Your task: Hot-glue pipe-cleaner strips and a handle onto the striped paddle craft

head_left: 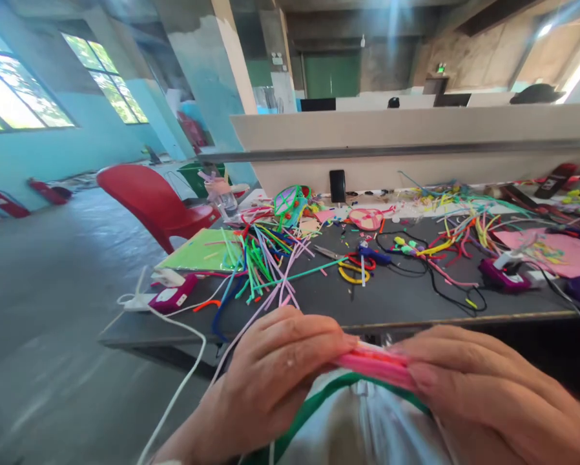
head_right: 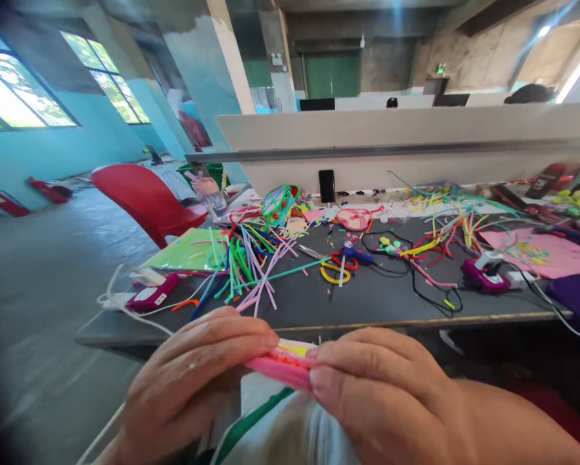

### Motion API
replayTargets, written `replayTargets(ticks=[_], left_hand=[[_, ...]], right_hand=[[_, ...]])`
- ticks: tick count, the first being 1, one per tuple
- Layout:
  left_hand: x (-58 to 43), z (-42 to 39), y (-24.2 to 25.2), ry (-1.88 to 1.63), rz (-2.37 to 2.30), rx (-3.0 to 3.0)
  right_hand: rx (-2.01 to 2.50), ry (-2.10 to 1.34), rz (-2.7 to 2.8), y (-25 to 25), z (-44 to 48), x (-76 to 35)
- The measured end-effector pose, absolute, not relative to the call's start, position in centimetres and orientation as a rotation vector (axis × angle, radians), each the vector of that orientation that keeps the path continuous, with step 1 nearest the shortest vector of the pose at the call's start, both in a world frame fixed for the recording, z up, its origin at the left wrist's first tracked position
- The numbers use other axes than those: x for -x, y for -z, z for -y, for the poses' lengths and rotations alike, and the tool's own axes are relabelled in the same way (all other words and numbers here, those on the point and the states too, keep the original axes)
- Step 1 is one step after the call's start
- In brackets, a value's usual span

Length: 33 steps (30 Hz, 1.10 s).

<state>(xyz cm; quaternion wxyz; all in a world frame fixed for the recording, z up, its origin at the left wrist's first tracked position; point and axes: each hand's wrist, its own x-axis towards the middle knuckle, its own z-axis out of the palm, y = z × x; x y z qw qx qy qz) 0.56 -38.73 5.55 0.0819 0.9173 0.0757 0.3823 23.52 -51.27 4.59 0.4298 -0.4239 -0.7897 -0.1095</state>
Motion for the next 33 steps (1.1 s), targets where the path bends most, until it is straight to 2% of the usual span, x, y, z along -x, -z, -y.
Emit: replayTargets(ticks=[8,14,18,20,24,33], left_hand=[[-0.7,36.8,2.6,-0.854,-0.362,-2.423],[-0.6,33.4,5.6,-0.997,-0.543,-2.124],[-0.4,30.3,8.0,-0.998,-0.607,-1.884],[-0.8,29.0,9.1,-0.975,-0.620,-1.775],[-1.7,26.9,10.4,-0.856,-0.688,-1.611],[-4.8,25.7,11.7,-0.406,-0.608,-1.393]], right_hand=[[0.929,0.090,1.866,2.1,46.1,-21.9],[1.097,-0.334,1.876,4.6,43.6,-25.4],[1.534,0.160,1.594,9.4,41.9,-32.0],[1.713,0.304,1.563,12.3,41.5,-34.8],[1.790,0.236,1.626,15.1,41.4,-36.8],[1.803,0.221,1.536,14.4,41.0,-35.8]])
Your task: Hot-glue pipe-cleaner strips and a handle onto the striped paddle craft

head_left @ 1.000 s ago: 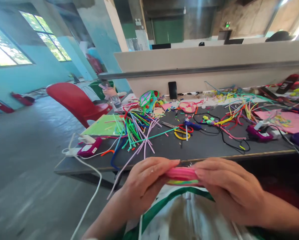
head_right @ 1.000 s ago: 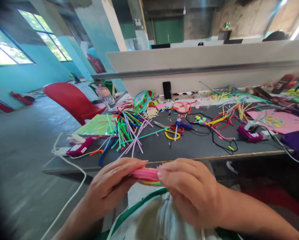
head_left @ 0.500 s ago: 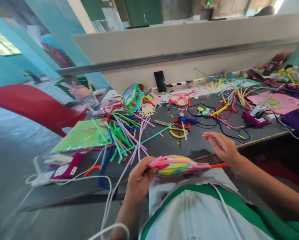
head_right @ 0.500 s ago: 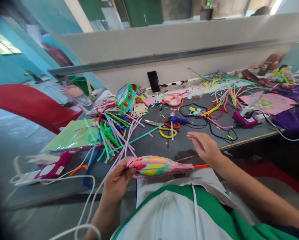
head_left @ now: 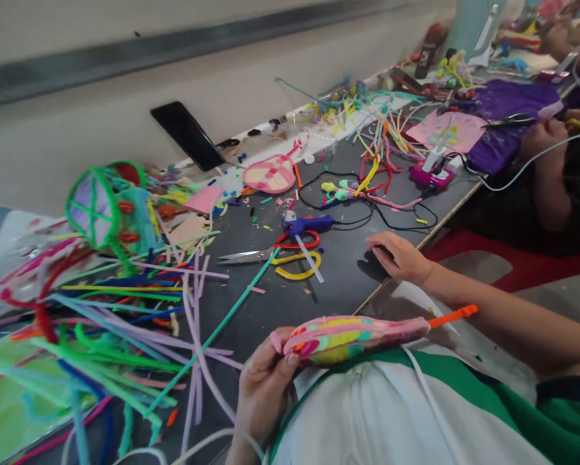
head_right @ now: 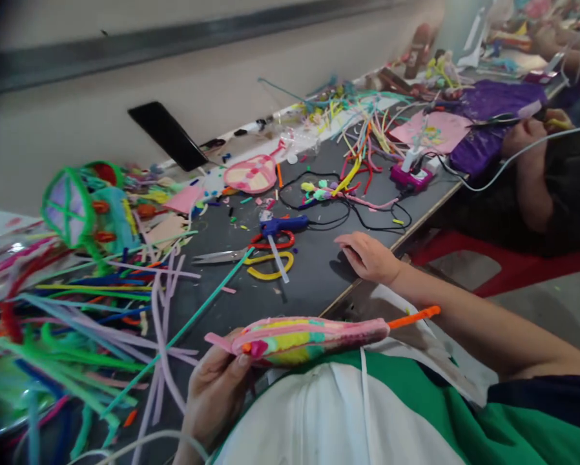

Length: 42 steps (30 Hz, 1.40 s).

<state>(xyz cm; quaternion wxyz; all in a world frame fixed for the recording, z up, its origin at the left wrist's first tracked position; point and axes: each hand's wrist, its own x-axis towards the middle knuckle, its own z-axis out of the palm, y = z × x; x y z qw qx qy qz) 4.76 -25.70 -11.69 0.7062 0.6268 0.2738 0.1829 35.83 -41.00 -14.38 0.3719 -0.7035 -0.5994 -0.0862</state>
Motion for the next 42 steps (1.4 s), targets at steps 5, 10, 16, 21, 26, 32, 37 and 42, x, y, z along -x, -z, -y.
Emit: replayTargets(ticks=[5,10,16,21,26,32,37,42], left_hand=[[-6.7,27.8,11.9,-0.532,-0.650,-1.561],[-7.7,30.1,11.1,-0.853,-0.694,-1.839],[-7.8,32.6,9.0,-0.857,-0.704,-1.926],[-5.8,33.7,9.4,-0.845,-0.709,-2.082],[-3.1,33.2,11.3,-0.887,-0.582,-2.201],[-0.6,34.3,10.9,-0.924,-0.436,-2.479],[0.3,35.8,10.7,-0.905,-0.405,-2.568],[0.1,35.8,11.3,-0.686,-0.425,-2.404]], right_hand=[[1.677,0.104,1.630,14.6,41.7,-36.7],[1.575,0.064,1.710,15.2,41.9,-38.2],[1.512,-0.055,1.663,15.4,41.9,-39.4],[1.562,-0.136,1.600,15.9,41.5,-40.1],[1.569,-0.262,1.501,14.1,42.6,-38.4],[1.274,-0.455,1.755,9.9,46.4,-26.8],[1.231,-0.637,1.607,11.8,46.6,-21.2],[1.267,-0.940,1.251,14.1,46.9,-21.0]])
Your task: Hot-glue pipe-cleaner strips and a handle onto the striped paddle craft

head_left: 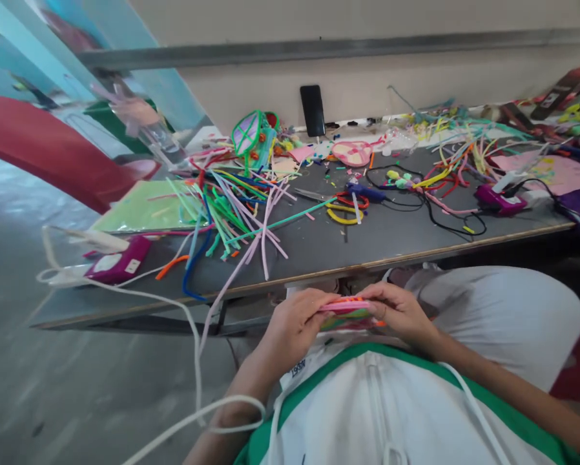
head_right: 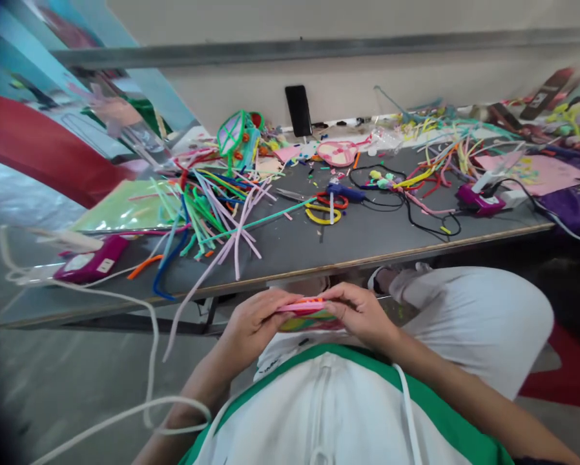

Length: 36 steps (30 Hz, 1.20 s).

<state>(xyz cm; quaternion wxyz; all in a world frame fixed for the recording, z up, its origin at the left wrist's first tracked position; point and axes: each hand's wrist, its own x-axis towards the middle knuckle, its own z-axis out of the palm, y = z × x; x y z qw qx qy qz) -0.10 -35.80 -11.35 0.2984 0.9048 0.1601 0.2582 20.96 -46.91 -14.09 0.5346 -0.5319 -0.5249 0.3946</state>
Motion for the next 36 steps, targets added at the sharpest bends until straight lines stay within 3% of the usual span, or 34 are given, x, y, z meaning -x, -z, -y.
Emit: replayTargets(ticks=[6,13,18,25,29,36], left_hand=[[-0.6,34.7,12.0,-0.560,-0.444,-2.224],[-1.4,33.8,12.6,-0.559,-0.464,-2.150],[-2.5,33.7,12.1,-0.604,-0.354,-2.263],[-2.2,34.5,11.7,-0.606,-0.169,-2.428],[-1.5,34.9,10.9,-0.510,-0.188,-2.411],[0.1,37.3,9.2,-0.684,-0.287,-2.358]], right_hand=[[1.145,-1.289,0.908,16.1,47.1,-20.6],[1.100,-1.360,0.982,16.4,46.0,-21.9],[1.214,-1.159,1.226,16.4,45.7,-22.9],[0.951,-0.719,1.515,16.2,45.9,-24.0],[0.915,-0.625,1.580,15.6,46.6,-24.3],[0.906,-0.549,1.536,14.7,49.2,-23.4]])
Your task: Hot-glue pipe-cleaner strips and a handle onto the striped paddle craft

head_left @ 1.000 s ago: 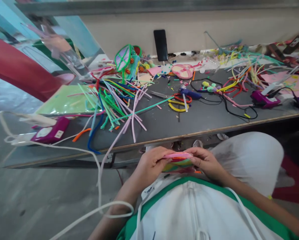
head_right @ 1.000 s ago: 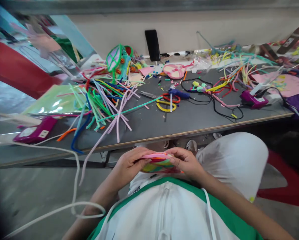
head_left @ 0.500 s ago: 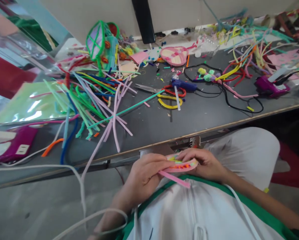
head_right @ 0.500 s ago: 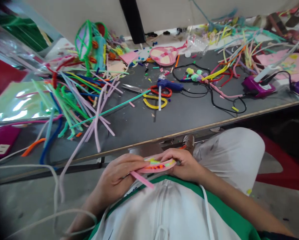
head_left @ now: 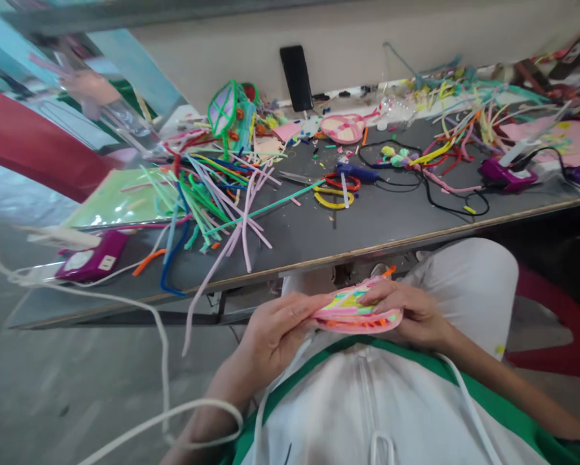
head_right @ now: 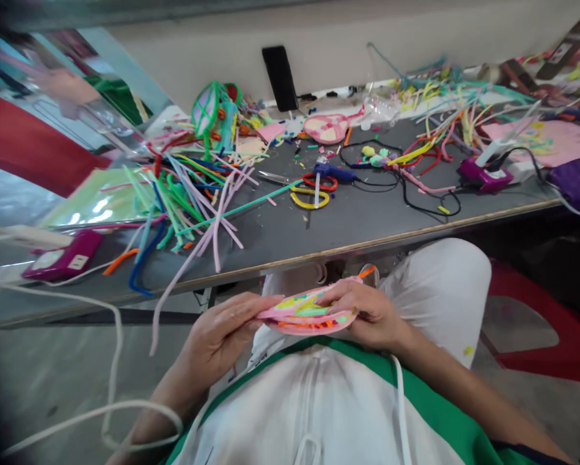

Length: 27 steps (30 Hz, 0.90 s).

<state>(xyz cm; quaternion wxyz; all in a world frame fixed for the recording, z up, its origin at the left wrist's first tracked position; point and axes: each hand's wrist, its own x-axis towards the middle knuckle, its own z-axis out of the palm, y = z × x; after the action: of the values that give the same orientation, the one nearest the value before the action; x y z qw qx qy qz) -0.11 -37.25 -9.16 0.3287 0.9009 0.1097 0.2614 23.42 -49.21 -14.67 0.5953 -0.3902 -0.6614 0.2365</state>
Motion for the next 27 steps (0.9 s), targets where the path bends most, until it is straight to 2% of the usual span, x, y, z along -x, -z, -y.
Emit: replayTargets(ticks=[7,18,27], left_hand=[[0.0,39.1,7.7,-0.808,-0.352,-2.335],[-1.9,37.7,7.8,-0.399,-0.423,-1.940],[-3.3,36.6,9.2,-0.399,-0.632,-1.485]], right_hand=[[0.979,-0.633,1.447,14.5,51.5,-22.6],[1.033,-0.930,0.953,16.1,50.9,-22.6],[0.979,-1.188,0.657,15.6,50.2,-22.5]])
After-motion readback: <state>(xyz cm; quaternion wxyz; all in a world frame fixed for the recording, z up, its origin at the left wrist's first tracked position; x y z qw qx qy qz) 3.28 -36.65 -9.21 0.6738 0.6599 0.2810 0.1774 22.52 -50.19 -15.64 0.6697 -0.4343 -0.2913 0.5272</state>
